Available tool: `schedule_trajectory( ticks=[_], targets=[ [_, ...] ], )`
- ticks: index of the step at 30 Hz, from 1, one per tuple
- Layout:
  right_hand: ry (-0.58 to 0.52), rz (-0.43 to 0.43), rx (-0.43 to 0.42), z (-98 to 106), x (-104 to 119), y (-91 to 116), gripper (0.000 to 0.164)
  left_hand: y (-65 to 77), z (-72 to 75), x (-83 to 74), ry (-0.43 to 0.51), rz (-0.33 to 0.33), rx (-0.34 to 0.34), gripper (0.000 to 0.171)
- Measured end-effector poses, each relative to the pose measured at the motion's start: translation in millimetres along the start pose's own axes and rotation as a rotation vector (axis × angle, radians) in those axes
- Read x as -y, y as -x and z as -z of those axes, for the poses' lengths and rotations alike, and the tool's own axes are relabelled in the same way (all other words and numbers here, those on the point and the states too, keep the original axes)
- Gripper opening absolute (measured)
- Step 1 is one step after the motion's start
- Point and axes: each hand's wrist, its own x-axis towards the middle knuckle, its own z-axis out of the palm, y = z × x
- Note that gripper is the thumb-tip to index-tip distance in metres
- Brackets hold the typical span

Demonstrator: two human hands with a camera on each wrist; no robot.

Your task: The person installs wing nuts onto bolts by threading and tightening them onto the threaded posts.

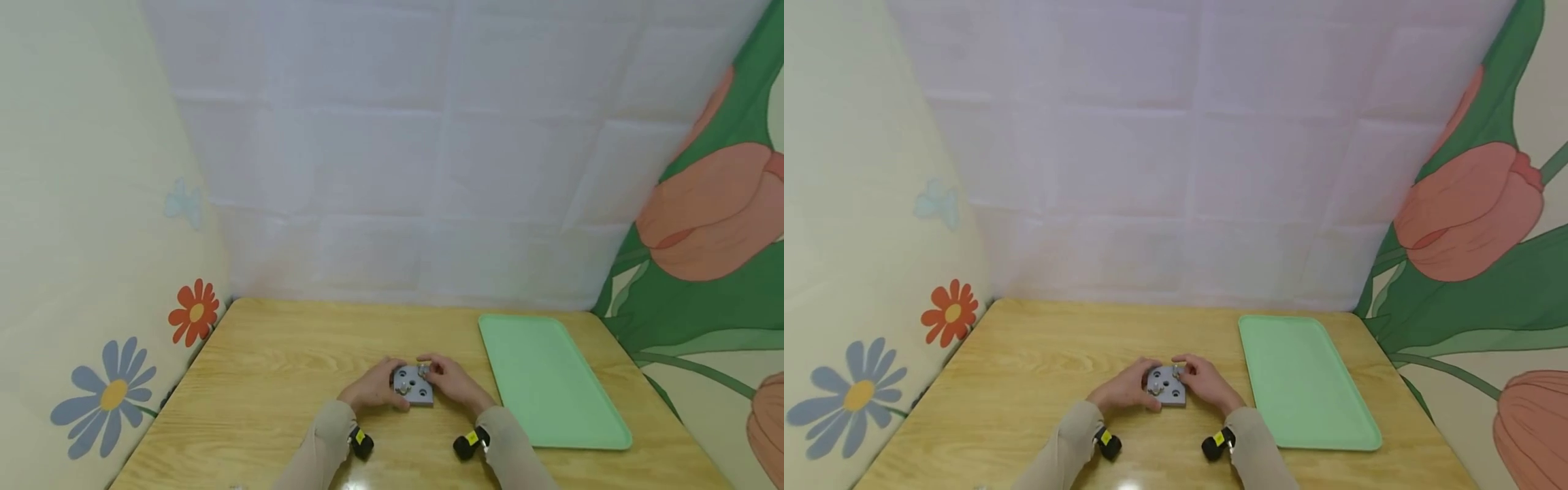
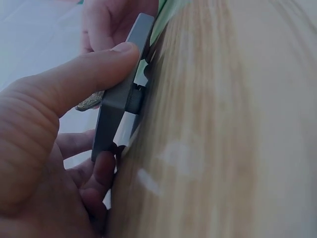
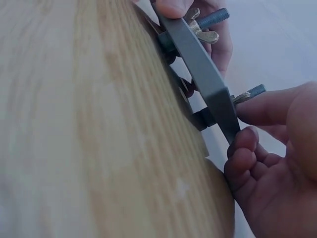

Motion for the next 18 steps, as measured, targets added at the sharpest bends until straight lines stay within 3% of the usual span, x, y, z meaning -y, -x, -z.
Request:
schedule_trajectory(
  ticks=[6,12,15,18],
  targets=[
    [-0.032,-0.066,-0.059,0,3,0,0.031,8.8,3.3,-10.6,-0.059,0.058,-0.011,0.090],
    [0.158,-0.066,-0.185,24,9,10,0.027,23.5,20.6,-26.5,-0.092,0.105,-0.020,0.089],
    [0.313,-0.072,-0.241,41,8,16,0.028,31.5,36.6,-27.5,-0.275,0.118,-0.078,0.079],
    [0.433,-0.105,-0.272,58,4,22,0.030,38.7,51.5,-22.2,-0.532,0.152,-0.188,0.069]
  ],
)
